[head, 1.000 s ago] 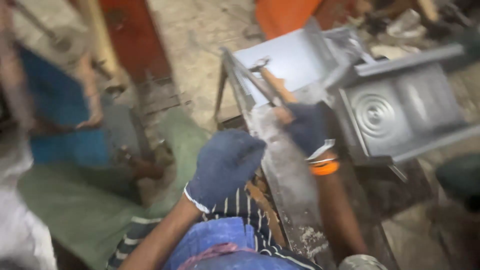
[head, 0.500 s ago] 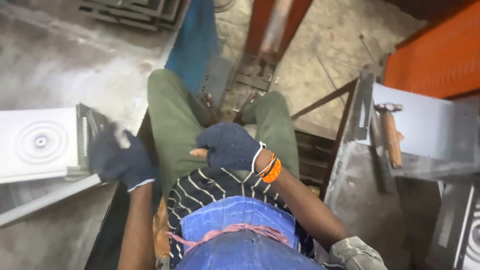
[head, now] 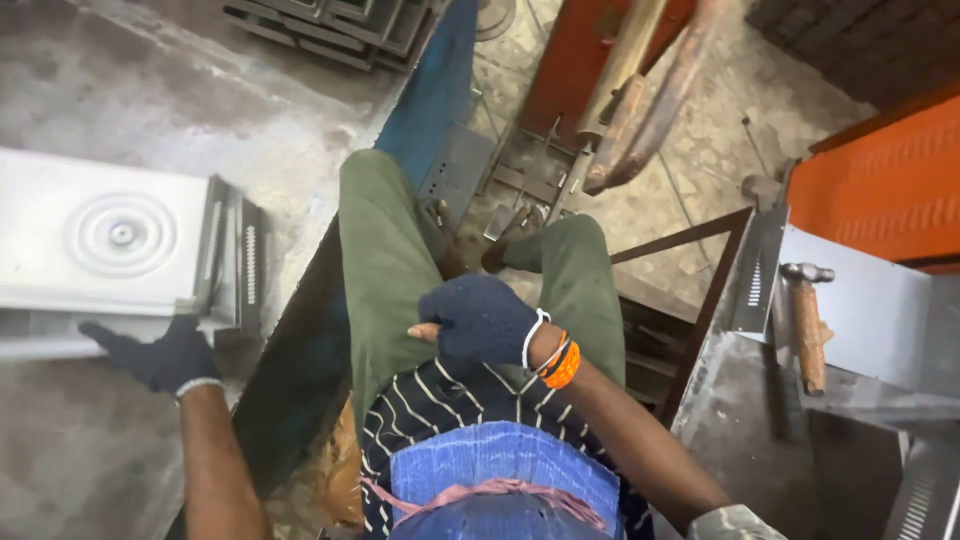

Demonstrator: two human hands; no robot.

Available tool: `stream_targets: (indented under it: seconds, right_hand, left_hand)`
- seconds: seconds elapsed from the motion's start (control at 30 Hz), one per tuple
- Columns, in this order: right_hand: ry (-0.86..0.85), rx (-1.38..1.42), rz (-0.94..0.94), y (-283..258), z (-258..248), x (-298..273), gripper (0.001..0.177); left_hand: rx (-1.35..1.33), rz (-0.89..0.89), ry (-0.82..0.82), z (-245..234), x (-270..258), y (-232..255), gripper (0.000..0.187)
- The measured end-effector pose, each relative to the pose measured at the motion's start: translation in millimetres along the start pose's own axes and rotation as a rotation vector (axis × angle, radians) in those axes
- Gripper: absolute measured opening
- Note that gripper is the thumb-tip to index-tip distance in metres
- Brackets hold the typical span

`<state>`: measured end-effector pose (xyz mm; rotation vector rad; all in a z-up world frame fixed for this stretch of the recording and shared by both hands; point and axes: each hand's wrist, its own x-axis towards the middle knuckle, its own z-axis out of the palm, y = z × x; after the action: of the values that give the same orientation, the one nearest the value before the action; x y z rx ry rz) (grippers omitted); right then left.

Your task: Assembling and spot welding metal enclosures and panels at a factory workstation.

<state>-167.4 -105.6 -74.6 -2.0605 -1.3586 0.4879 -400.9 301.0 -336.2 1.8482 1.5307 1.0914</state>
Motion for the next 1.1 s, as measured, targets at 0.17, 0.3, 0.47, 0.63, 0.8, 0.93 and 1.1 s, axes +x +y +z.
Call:
stream_targets:
  seconds: [0.17, 0.3, 0.47, 0.63, 0.8, 0.93, 1.1]
  right_hand:
    - [-0.023, 0.021, 0.000, 3, 1, 12, 0.033]
    - [-0.038, 0.045, 0.001, 6, 4, 16, 0.034]
    - [-0.042, 0.024, 0.002, 10, 5, 18, 0.034]
    - [-0.037, -0.006, 0.029, 10, -4, 19, 0.035]
    - [0.031, 0.012, -0.048, -2, -15, 25, 0.033]
    - [0.123, 0.011, -0.079, -13, -24, 41, 0.027]
    - [0.272, -0.020, -0.200, -42, -36, 81, 0.040]
  left_hand:
    - [0.028, 0.074, -0.126, 13, 32, 47, 0.124]
    - [-0.010, 0.118, -0.305, 12, 50, 113, 0.132]
    - [1.181, 0.885, -0.231, 14, 74, 218, 0.114]
    - [0.967, 1.179, -0.594, 60, 109, 172, 0.051]
    - [0.869, 1.196, -0.794, 34, 94, 207, 0.060]
    - [0.684, 1.294, -0.648, 21, 114, 216, 0.057]
    - [-0.001, 1.342, -0.694, -34, 155, 279, 0.036]
